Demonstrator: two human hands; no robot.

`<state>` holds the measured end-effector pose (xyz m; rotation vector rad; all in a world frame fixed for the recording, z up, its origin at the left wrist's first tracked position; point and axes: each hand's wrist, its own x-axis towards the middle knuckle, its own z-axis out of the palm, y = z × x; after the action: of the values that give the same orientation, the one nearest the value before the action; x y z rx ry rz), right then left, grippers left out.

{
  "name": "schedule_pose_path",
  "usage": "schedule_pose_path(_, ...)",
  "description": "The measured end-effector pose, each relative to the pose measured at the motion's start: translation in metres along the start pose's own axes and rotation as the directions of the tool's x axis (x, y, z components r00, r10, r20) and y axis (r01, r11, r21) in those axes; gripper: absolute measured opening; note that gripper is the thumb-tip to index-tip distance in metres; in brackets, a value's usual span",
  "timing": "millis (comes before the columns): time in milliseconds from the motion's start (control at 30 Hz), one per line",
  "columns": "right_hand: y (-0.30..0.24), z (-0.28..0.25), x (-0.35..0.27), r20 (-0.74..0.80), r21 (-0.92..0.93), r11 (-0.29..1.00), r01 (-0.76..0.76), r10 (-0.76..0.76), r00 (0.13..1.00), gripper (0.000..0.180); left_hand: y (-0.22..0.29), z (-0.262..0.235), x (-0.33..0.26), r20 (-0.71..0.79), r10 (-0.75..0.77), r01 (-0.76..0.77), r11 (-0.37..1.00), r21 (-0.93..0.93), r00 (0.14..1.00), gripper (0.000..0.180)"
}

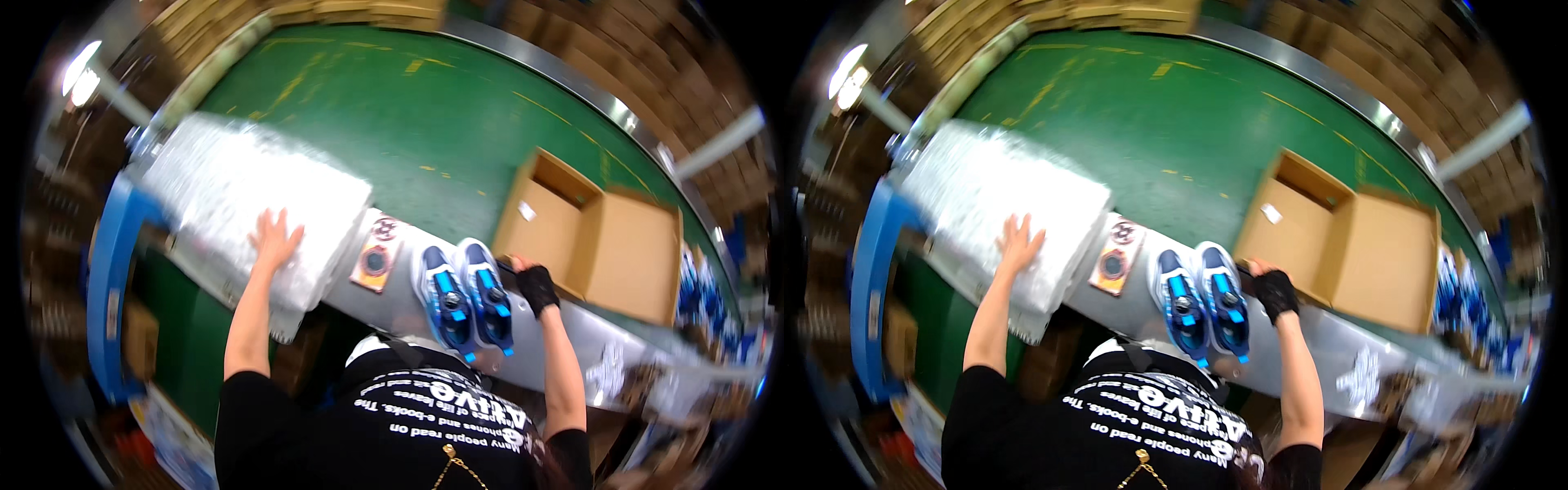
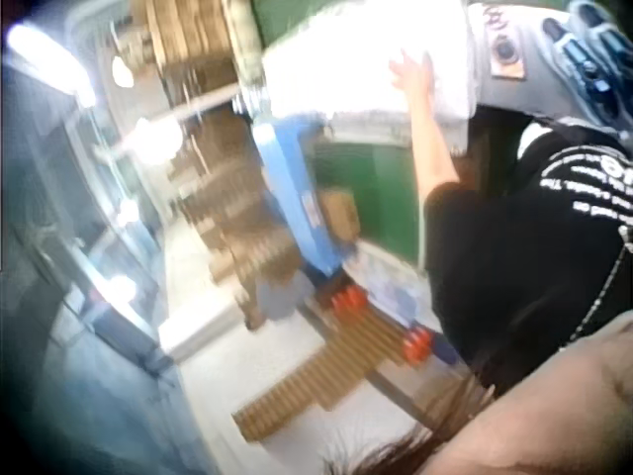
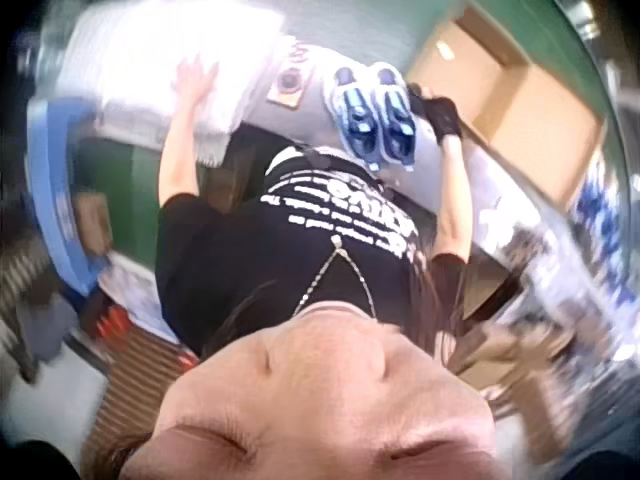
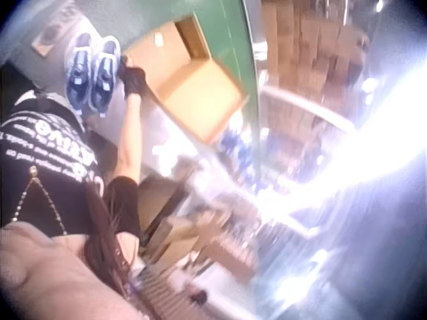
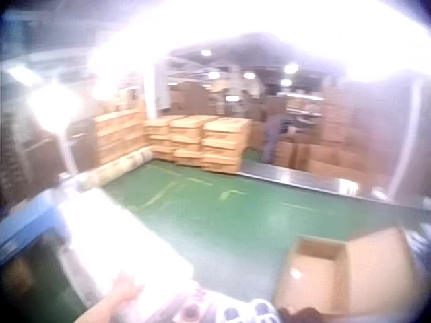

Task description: The person places shoes into boxes after wrapping them in tissue paper and adding small packets, then closes the lids.

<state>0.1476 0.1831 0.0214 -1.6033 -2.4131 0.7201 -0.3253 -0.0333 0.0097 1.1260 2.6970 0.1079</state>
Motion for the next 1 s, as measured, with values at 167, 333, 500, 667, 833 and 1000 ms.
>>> schedule_pose_path(167,-0.008,0.005,0.001,-0.006,-0.2,0.978,0.056,-0.058,0.998,0.029,0.002,0.008,0.008,-0.065,-0.036,0.046,0.986,0.163,0.997,0.045)
schedule_pose_path(333,0.0,0.006,-0.006,0.033,-0.289,0.955,0.063,-0.056,0.998,0.027,-0.002,-0.019,0.036,-0.401,-0.068,0.057,0.998,-0.039,0.914,0.027)
schedule_pose_path(500,-0.015,-0.007,-0.008,-0.028,0.115,0.993,-0.026,0.03,0.999,0.046,0.067,-0.117,0.047,-0.621,0.043,-0.389,0.813,-0.433,0.782,0.028)
schedule_pose_path(667,-0.076,-0.075,-0.015,-0.119,0.536,0.788,0.302,-0.283,0.952,0.08,0.26,-0.112,0.0,-0.61,0.354,-0.698,0.473,-0.537,0.709,0.028)
schedule_pose_path(833,-0.048,-0.073,0.015,-0.543,0.57,0.775,0.272,0.107,0.833,0.07,0.434,-0.059,-0.06,-0.484,0.691,-0.716,0.069,-0.695,0.536,0.024)
schedule_pose_path(1000,0.07,-0.162,-0.002,-0.758,0.601,0.765,0.231,0.452,0.47,0.055,0.488,-0.074,-0.099,-0.588,0.752,-0.94,0.121,-0.318,0.296,0.043)
